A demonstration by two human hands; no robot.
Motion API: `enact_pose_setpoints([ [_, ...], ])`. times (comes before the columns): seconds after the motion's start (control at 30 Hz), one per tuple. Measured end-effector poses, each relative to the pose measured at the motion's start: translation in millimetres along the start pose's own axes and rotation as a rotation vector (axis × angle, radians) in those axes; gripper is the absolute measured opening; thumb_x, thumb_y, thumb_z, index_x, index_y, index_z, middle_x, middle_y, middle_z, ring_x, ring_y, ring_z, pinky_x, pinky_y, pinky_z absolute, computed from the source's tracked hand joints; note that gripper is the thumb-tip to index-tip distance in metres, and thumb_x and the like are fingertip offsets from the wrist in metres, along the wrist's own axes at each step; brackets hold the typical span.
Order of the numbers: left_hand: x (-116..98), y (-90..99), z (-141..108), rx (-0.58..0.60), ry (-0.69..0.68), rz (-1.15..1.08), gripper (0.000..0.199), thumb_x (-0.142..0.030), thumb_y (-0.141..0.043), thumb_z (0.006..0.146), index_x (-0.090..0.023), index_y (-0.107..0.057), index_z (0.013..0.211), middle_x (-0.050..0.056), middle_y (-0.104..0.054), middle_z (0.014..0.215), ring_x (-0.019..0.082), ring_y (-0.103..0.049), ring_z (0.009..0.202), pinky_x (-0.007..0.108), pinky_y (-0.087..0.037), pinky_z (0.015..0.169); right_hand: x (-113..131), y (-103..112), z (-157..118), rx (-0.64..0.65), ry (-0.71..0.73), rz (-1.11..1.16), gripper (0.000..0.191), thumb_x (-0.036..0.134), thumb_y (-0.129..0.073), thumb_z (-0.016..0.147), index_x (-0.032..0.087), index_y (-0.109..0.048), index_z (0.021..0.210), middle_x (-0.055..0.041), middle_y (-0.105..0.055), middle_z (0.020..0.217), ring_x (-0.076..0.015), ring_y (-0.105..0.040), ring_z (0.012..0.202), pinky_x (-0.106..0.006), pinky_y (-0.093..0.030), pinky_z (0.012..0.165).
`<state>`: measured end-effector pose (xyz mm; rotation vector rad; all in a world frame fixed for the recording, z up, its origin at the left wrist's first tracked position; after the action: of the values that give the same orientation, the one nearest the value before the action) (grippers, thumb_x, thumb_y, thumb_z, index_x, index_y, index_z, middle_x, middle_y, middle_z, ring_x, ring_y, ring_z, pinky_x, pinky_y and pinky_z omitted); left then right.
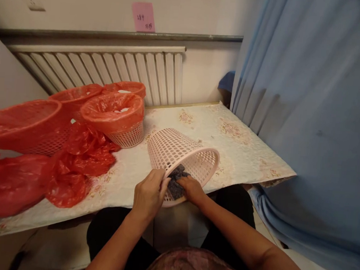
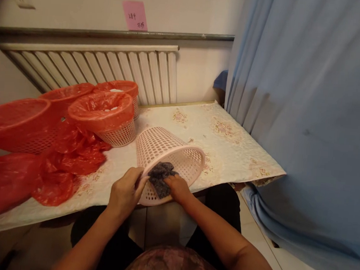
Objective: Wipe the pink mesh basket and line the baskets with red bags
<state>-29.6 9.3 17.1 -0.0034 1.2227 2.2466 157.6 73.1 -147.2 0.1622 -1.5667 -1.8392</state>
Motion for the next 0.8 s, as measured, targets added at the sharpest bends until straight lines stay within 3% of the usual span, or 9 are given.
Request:
enact_pose_setpoints([
  [0.17, 14, -40.9, -51, -0.321, 0.22, -0.218, 0.017, -0.028, -0.06, 0.085, -0.019, -0.048, 0.094, 0.006, -0.053, 0.094, 0.021, -0.055, 0.09, 0.035, -0.048, 0.081, 1, -9, -2, -0.055, -0.069, 0.064, 0.045, 0.005, -0.048, 0.081, 0.023, -0.062, 0.119, -0.0045, -0.067, 0.109, -0.0205, -0.055, 0.098, -0.029, -0.042, 0.086],
  [0.23, 22, -64.4, -81, -0.34, 0.395, -0.29, 0.028, -0.031, -0.065, 0.078, -0.018, -0.047, 0.096, 0.009, -0.053, 0.1, 0.024, -0.055, 0.097, 0.041, -0.048, 0.086, 0, -11, -4, -0.072, -0.09, 0.089, 0.047, 0.004, -0.047, 0.079, 0.023, -0.063, 0.119, -0.0044, -0.068, 0.11, -0.0211, -0.055, 0.098, -0.03, -0.043, 0.087],
  [0.3, 30, -88.3, -106, -0.223, 0.66, -0.413, 0.032, -0.034, -0.065, 0.073, -0.018, -0.05, 0.095, 0.007, -0.057, 0.094, 0.024, -0.059, 0.088, 0.041, -0.051, 0.079, -1, -13, -4, -0.086, -0.11, 0.112, 0.049, 0.002, -0.047, 0.076, 0.022, -0.063, 0.118, -0.0046, -0.068, 0.113, -0.0217, -0.056, 0.099, -0.031, -0.043, 0.089],
  [0.33, 33, -99.1, -115, -0.104, 0.778, -0.506, 0.031, -0.035, -0.065, 0.071, -0.018, -0.052, 0.094, 0.006, -0.061, 0.089, 0.024, -0.061, 0.083, 0.04, -0.052, 0.075, -1, -13, -4, -0.092, -0.121, 0.123, 0.051, 0.002, -0.047, 0.074, 0.022, -0.063, 0.118, -0.0048, -0.068, 0.114, -0.022, -0.056, 0.1, -0.032, -0.044, 0.09],
  [0.43, 34, -119.4, -125, 0.152, 0.942, -0.708, 0.029, -0.042, -0.062, 0.07, -0.016, -0.06, 0.085, 0.008, -0.068, 0.08, 0.026, -0.064, 0.077, 0.039, -0.052, 0.073, 5, -14, 2, -0.107, -0.146, 0.159, 0.054, 0.0, -0.046, 0.072, 0.021, -0.062, 0.119, -0.0045, -0.068, 0.115, -0.0215, -0.058, 0.103, -0.032, -0.045, 0.092],
  [0.5, 32, -121.5, -119, 0.156, 0.916, -0.735, 0.031, -0.044, -0.061, 0.071, -0.015, -0.063, 0.082, 0.01, -0.07, 0.082, 0.027, -0.066, 0.079, 0.04, -0.051, 0.076, 16, -14, 7, -0.106, -0.14, 0.184, 0.05, 0.002, -0.047, 0.074, 0.022, -0.062, 0.117, -0.0037, -0.069, 0.111, -0.0197, -0.06, 0.101, -0.03, -0.046, 0.09],
  [0.63, 30, -107.3, -102, 0.0, 0.679, -0.687, 0.027, -0.041, -0.056, 0.08, -0.017, -0.063, 0.09, 0.008, -0.071, 0.093, 0.023, -0.065, 0.086, 0.035, -0.05, 0.079, 45, -13, 15, -0.08, -0.087, 0.202, 0.042, 0.012, -0.057, 0.077, 0.018, -0.059, 0.119, -0.0077, -0.066, 0.115, -0.0211, -0.058, 0.106, -0.03, -0.046, 0.091],
  [0.73, 33, -87.9, -94, -0.026, 0.521, -0.539, 0.02, -0.037, -0.053, 0.085, -0.018, -0.06, 0.083, 0.002, -0.066, 0.078, 0.018, -0.06, 0.073, 0.028, -0.048, 0.068, 51, -7, 16, -0.034, -0.04, 0.185, 0.041, 0.015, -0.06, 0.077, 0.017, -0.059, 0.119, -0.0101, -0.063, 0.118, -0.0231, -0.054, 0.109, -0.033, -0.043, 0.095],
  [0.8, 36, -72.1, -88, -0.038, 0.442, -0.42, 0.019, -0.035, -0.051, 0.088, -0.019, -0.056, 0.077, -0.001, -0.059, 0.069, 0.015, -0.055, 0.064, 0.025, -0.044, 0.062, 40, -1, 15, 0.011, -0.016, 0.172, 0.033, 0.014, -0.057, 0.08, 0.02, -0.063, 0.112, -0.0089, -0.064, 0.11, -0.0225, -0.054, 0.103, -0.034, -0.042, 0.094],
])
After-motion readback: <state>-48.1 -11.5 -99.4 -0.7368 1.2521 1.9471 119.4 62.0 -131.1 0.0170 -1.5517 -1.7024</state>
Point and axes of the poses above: each hand's wrist, its own z-axis towards the middle knuckle, its own y-axis out of the back of the hand, x = y × z, the point moved 1 cm from there along z, towards the middle knuckle
